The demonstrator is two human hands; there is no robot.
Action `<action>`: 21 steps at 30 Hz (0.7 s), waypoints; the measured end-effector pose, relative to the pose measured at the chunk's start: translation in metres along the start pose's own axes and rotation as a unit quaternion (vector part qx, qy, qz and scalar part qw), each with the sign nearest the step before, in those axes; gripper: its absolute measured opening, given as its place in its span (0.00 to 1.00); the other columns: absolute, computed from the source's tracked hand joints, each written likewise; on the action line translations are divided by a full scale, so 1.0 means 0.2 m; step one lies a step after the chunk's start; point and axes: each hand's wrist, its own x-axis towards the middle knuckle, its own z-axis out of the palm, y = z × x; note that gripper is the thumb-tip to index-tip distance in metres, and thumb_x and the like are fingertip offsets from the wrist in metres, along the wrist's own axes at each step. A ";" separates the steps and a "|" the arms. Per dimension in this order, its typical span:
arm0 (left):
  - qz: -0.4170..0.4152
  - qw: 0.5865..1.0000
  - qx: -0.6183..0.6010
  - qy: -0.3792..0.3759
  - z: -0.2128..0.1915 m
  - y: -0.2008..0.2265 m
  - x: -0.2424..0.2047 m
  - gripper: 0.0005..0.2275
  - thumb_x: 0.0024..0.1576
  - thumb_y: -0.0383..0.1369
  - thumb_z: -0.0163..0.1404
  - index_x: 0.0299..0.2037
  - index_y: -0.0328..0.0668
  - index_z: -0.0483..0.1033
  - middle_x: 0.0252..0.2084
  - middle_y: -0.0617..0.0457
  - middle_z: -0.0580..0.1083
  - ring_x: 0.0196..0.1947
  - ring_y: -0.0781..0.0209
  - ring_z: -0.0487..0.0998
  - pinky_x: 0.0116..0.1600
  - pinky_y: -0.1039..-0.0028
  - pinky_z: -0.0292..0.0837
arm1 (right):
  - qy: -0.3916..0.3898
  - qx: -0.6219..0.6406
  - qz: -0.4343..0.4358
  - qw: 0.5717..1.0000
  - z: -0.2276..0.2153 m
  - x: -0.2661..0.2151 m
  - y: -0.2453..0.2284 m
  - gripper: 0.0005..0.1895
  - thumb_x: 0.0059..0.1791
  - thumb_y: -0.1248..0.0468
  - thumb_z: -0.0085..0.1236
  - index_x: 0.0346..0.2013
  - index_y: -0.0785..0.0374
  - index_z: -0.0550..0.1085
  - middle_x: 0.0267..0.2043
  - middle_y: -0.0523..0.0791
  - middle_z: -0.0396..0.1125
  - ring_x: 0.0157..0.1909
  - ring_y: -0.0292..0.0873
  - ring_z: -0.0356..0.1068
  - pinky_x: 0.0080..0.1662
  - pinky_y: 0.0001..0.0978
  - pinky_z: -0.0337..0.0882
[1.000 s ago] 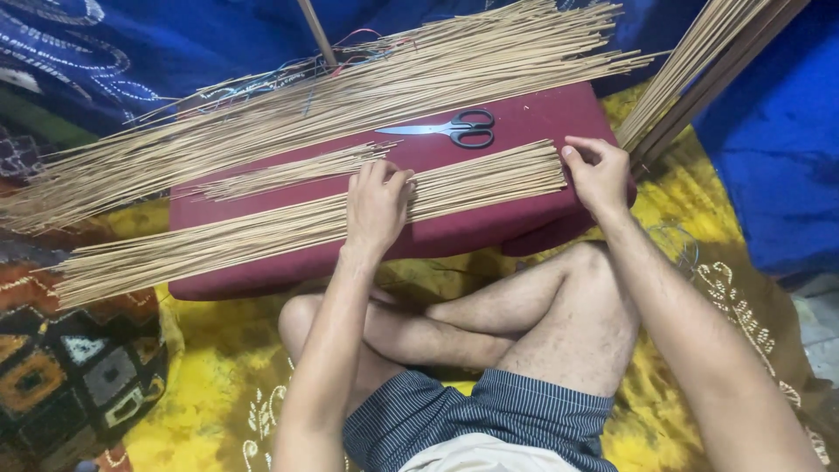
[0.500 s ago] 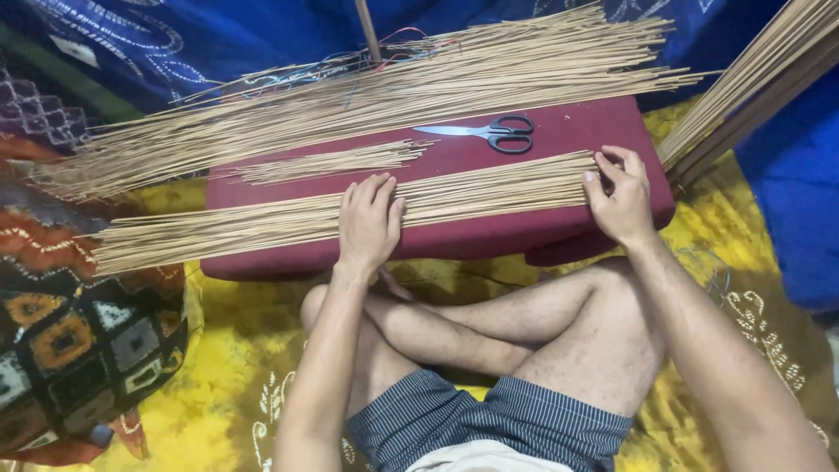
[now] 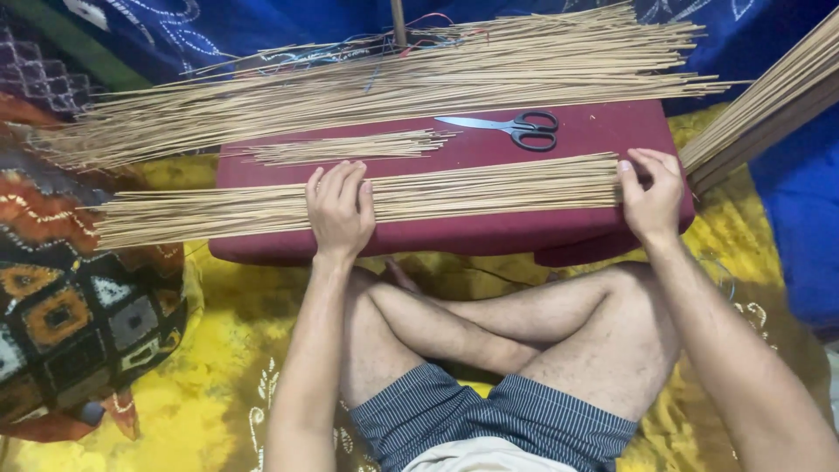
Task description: The person cuts a thin wooden stick with scissors, sorts through a pile of sticks by hand, and then measures a single stick against the bundle.
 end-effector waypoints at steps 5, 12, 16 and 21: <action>-0.044 0.999 0.001 0.008 -0.07 -0.08 0.00 0.10 0.63 0.31 0.49 0.49 0.38 0.80 0.47 0.49 0.79 0.54 0.53 0.79 0.66 0.58 0.62 | 0.017 -0.007 -0.052 0.998 0.10 0.16 -0.41 0.09 0.55 0.71 0.62 0.49 0.72 0.77 0.53 0.53 0.63 0.52 0.54 0.67 0.52 0.42 0.69; -0.041 0.999 0.001 0.007 0.02 -0.16 -0.08 0.11 0.66 0.38 0.46 0.49 0.44 0.80 0.47 0.53 0.78 0.53 0.55 0.80 0.64 0.59 0.64 | -0.124 -0.043 -0.192 0.973 0.63 0.43 -0.75 0.05 0.49 0.61 0.67 0.39 0.52 0.80 0.38 0.40 0.70 0.45 0.48 0.71 0.46 0.42 0.68; -0.045 0.999 -0.006 0.005 0.01 -0.15 -0.07 0.10 0.65 0.36 0.46 0.48 0.43 0.79 0.46 0.53 0.78 0.51 0.54 0.80 0.62 0.60 0.65 | -0.177 -0.095 -0.222 0.954 0.90 0.61 -0.86 0.05 0.50 0.60 0.64 0.36 0.56 0.80 0.34 0.44 0.70 0.42 0.52 0.71 0.43 0.45 0.69; -0.062 0.998 -0.010 0.002 0.01 -0.14 -0.06 0.09 0.64 0.36 0.47 0.47 0.45 0.79 0.44 0.55 0.77 0.50 0.57 0.80 0.61 0.61 0.67 | -0.175 -0.197 -0.285 0.922 1.19 0.72 -0.88 0.04 0.45 0.59 0.65 0.32 0.53 0.79 0.34 0.41 0.69 0.41 0.48 0.71 0.41 0.41 0.68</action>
